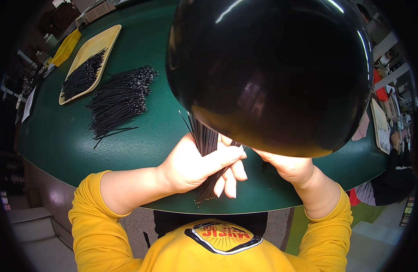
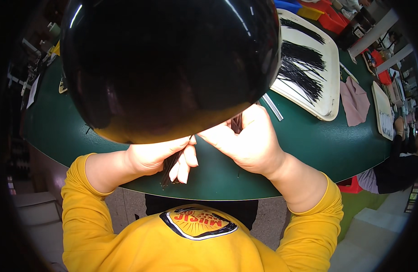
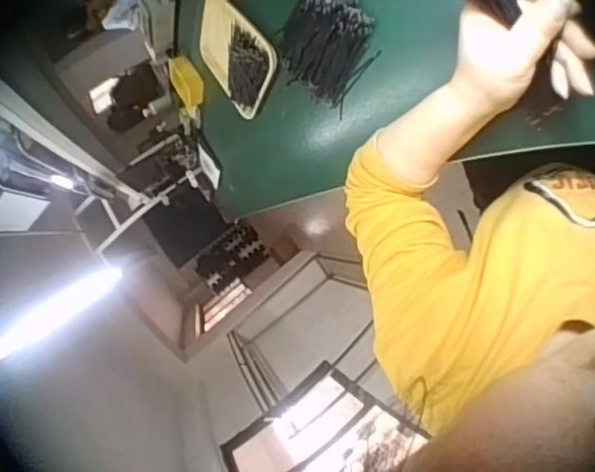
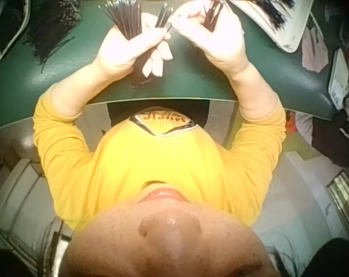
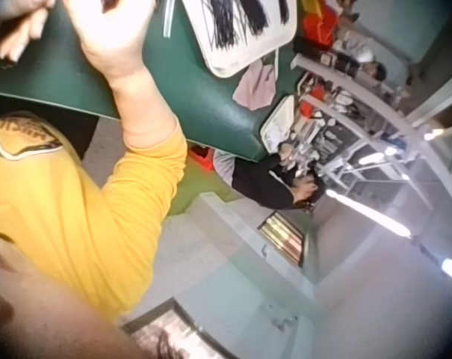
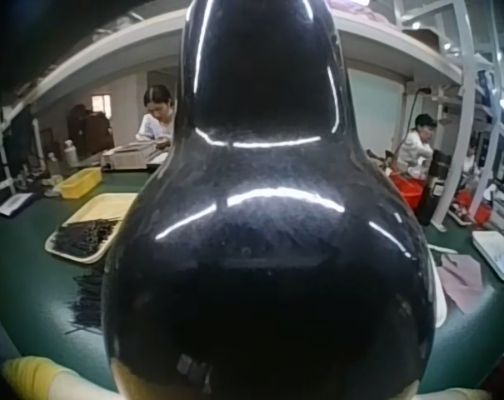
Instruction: Assembling bundles of black bristles by applying small white caps.
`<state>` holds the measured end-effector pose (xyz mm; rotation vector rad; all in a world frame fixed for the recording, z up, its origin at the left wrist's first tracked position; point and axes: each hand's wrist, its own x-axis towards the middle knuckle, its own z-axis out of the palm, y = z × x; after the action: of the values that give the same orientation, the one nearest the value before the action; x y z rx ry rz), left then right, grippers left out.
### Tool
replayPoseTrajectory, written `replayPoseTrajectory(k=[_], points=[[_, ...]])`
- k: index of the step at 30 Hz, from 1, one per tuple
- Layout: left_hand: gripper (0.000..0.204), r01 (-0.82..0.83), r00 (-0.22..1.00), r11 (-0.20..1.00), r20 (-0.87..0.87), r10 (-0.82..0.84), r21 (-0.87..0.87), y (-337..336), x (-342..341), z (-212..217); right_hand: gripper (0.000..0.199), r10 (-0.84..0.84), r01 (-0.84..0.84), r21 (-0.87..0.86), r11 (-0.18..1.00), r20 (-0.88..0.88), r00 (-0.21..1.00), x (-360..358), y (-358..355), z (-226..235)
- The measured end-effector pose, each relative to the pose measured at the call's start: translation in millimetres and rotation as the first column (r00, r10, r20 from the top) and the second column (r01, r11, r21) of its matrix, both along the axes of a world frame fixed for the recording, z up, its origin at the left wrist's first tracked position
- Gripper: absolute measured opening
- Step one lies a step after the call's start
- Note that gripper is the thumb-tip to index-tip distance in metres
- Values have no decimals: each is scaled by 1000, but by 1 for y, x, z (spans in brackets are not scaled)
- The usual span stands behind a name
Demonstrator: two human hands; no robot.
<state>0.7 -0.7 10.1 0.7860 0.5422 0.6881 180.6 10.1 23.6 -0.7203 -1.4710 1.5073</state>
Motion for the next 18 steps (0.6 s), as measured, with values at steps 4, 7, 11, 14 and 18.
replayPoseTrajectory(k=[4,7,11,14,18], points=[[21,-97,995,995,-22,98,36,-2,6,-2,5,-49,46,-65,997,-57,997,-3,-1,7],[20,-135,990,988,-15,137,77,-2,7,-8,9,-81,44,-248,968,-142,987,20,18,0],[19,-74,996,994,-35,77,77,2,3,0,6,-188,120,-281,952,-229,955,41,40,-1],[19,-118,992,991,-24,120,56,0,2,0,7,-151,126,-207,970,-111,982,36,44,0],[19,-128,992,992,-6,128,22,-2,3,-2,15,-244,244,23,970,45,969,28,28,-12]])
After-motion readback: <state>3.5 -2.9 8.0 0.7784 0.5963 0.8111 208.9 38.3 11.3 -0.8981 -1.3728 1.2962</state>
